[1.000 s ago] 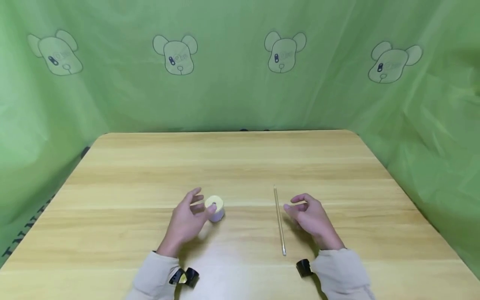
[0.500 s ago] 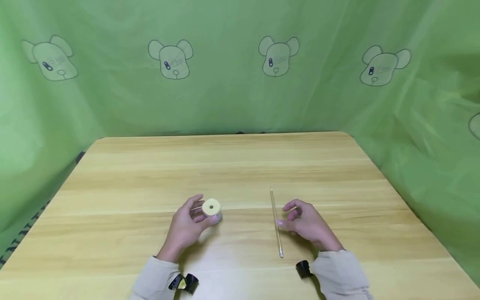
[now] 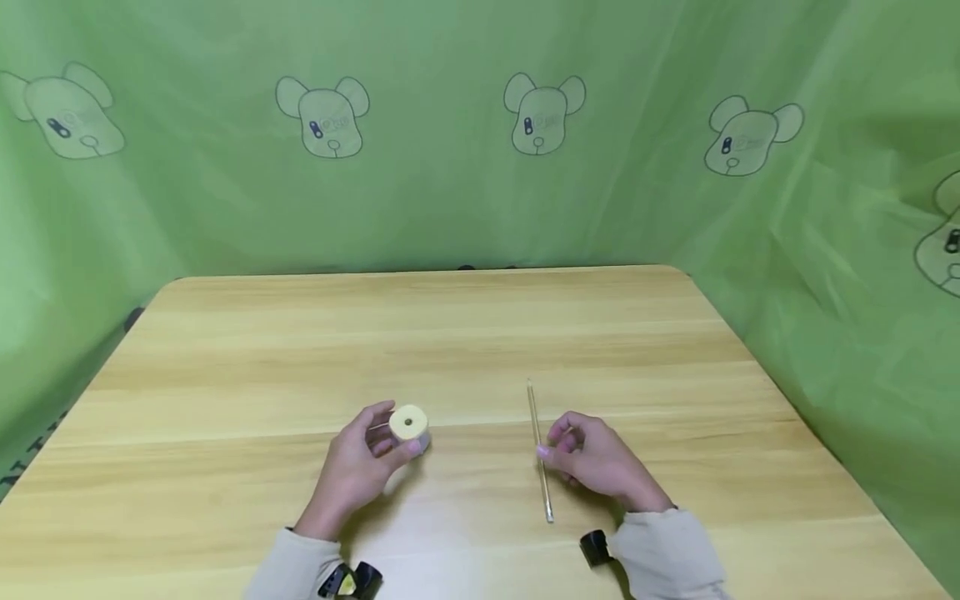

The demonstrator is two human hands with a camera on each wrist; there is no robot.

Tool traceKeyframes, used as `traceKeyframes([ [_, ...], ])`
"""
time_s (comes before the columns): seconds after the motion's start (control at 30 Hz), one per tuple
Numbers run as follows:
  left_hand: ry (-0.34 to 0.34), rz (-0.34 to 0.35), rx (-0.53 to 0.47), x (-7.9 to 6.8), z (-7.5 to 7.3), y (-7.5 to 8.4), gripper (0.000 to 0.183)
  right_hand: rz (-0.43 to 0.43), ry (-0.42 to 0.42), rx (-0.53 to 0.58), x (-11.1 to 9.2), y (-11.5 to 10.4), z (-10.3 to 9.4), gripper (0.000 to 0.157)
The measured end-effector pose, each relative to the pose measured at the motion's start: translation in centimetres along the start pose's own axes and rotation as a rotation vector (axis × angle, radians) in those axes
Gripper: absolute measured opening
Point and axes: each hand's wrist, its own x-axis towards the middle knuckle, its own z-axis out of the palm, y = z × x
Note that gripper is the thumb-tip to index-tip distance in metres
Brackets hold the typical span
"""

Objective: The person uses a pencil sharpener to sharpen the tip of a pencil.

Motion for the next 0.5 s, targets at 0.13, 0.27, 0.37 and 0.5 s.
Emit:
traceKeyframes([
  [0.13,0.007,-0.006,0.027,0.0,-0.3,0.1,0.072,-0.032,-0.033,-0.021,0.0,-0.3,0.4,0.031],
  [0.27,0.011,0.024,0.063,0.4,0.0,0.0,0.071,-0.003,-0.035,-0.013,0.3,-0.4,0.6,0.029],
  [0.37,0.028,0.111,0.157,0.7,0.4,-0.3,0.065,0.019,-0.032,-0.003,0.3,-0.3,0.8,0.03],
  [0.5,0.058,0.203,0.269,0.9,0.8,-0.6,0.056,0.039,-0.017,-0.001,0.3,-0.3,1.3,0.031],
])
